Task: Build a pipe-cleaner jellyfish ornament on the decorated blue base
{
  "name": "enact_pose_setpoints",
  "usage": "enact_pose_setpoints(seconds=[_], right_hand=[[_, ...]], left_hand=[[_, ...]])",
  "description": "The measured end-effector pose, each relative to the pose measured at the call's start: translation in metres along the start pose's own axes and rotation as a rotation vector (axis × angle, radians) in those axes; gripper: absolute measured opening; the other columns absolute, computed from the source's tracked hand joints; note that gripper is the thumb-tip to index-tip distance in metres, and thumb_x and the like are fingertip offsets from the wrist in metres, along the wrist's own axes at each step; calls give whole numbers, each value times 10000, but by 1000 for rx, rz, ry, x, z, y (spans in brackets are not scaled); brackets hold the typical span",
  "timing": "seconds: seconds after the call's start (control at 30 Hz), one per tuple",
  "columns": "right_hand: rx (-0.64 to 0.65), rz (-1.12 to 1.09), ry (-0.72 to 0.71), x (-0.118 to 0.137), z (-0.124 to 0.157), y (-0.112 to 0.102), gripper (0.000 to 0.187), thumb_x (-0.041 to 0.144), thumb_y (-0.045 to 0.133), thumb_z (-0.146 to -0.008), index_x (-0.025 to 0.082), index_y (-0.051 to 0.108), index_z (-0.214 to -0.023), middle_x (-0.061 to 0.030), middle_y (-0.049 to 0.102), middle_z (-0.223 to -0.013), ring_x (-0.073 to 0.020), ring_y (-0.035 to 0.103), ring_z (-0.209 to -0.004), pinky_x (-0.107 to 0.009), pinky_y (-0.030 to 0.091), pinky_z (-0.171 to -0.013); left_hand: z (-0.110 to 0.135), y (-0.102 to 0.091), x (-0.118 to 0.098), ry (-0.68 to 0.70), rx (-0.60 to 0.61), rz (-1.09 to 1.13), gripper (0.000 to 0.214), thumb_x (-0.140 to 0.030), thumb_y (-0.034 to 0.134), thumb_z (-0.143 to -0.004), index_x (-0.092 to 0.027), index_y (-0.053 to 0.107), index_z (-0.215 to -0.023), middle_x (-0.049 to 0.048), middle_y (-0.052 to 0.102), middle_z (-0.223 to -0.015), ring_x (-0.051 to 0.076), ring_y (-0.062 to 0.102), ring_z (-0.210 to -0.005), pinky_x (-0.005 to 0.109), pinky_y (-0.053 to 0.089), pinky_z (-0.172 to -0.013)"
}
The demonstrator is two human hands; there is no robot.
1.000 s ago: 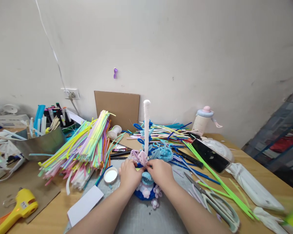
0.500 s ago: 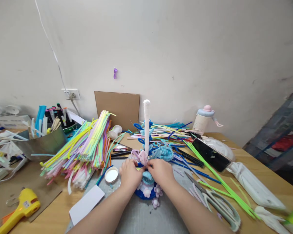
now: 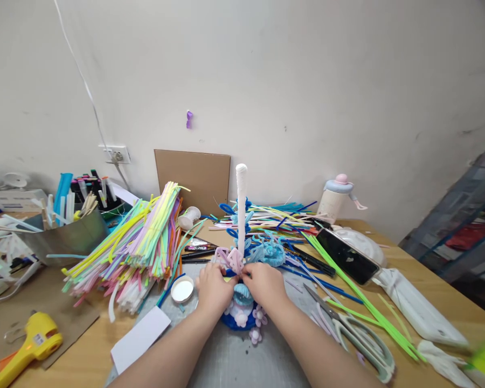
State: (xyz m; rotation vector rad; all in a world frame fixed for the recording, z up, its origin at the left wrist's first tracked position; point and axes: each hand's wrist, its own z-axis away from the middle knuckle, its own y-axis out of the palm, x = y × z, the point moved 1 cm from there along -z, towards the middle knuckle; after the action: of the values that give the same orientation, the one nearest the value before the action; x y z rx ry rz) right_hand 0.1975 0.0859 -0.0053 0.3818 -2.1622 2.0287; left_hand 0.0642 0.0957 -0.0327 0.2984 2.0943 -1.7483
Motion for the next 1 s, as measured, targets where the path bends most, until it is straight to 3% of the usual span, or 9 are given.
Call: enact_pose_setpoints(seconds=[1.0], right_hand=[[-30,9,-8,0,0,0,192,339,510,-804,320,700,-827,8,725,-830,-176,660,-800,-238,388,-587]], left_hand=[[0,0,-1,-22,17,9,289,-474,602,-661,-215,576,-788,50,596,-900,262,524,-931,364,347,-756]])
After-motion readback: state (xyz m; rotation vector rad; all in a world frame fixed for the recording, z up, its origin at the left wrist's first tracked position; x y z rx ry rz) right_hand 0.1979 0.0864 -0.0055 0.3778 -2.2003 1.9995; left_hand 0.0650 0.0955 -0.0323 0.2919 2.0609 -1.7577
